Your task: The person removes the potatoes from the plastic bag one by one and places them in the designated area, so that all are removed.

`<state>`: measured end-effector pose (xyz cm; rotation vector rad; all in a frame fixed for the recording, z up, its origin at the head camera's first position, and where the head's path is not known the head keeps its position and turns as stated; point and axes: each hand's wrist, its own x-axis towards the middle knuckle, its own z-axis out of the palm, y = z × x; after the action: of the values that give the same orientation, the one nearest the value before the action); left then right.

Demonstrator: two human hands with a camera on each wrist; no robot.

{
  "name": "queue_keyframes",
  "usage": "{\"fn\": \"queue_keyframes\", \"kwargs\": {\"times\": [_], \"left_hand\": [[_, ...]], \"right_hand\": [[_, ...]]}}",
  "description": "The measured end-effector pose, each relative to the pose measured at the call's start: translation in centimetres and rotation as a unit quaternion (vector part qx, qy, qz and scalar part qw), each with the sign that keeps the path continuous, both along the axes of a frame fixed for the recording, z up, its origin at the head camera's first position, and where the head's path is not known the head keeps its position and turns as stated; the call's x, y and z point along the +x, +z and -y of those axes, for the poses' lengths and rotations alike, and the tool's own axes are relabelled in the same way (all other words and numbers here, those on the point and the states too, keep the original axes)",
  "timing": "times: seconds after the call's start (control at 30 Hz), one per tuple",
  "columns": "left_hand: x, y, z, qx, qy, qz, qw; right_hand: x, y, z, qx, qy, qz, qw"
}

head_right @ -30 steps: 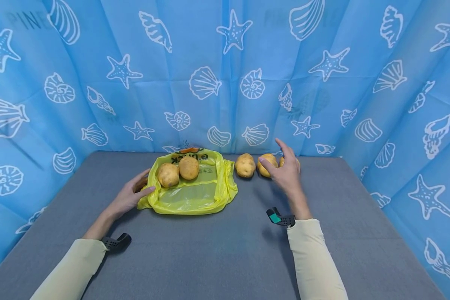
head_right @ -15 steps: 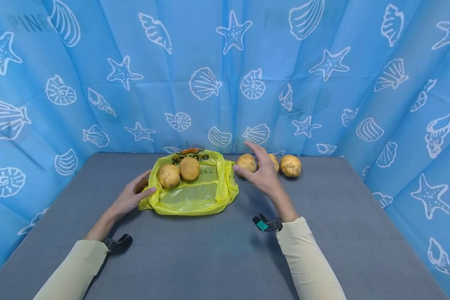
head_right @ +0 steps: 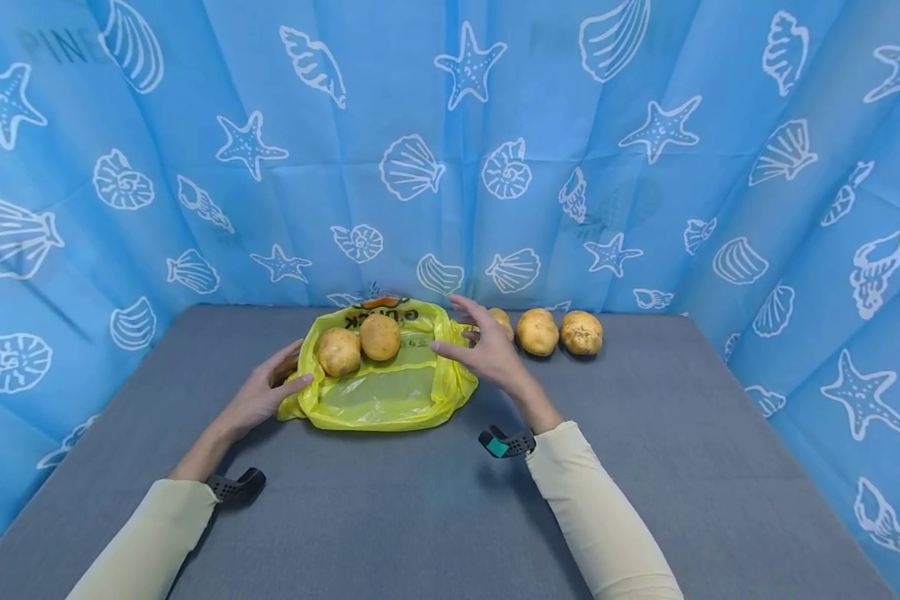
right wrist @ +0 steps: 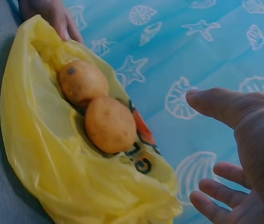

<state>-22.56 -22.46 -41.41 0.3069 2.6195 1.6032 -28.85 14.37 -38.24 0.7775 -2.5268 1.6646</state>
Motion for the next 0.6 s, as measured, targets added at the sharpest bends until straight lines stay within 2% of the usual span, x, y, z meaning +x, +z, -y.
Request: {"fn": "queue_keyframes", "kwargs": {"times": [0.1, 0.37, 0.6], "left_hand": [[-0.4, -0.5, 0.2, 0.006, 0.002, 0.005, 1.0000], [-2.1, -3.1, 1.3, 0.008, 0.009, 0.008, 0.9999], [-2.3, -3.5, 1.4, 0.016, 0.005, -0.001, 0.9999]], "right_hand": [[-0.5, 0.1, 1.1, 0.010, 0.013, 0.014, 0.9998], [-2.1, 0.0, 4.1, 0.051, 0.044, 0.042, 0.9968], [-3.5, 0.2, 5.6, 0.065, 0.066, 0.086, 0.9920]]}}
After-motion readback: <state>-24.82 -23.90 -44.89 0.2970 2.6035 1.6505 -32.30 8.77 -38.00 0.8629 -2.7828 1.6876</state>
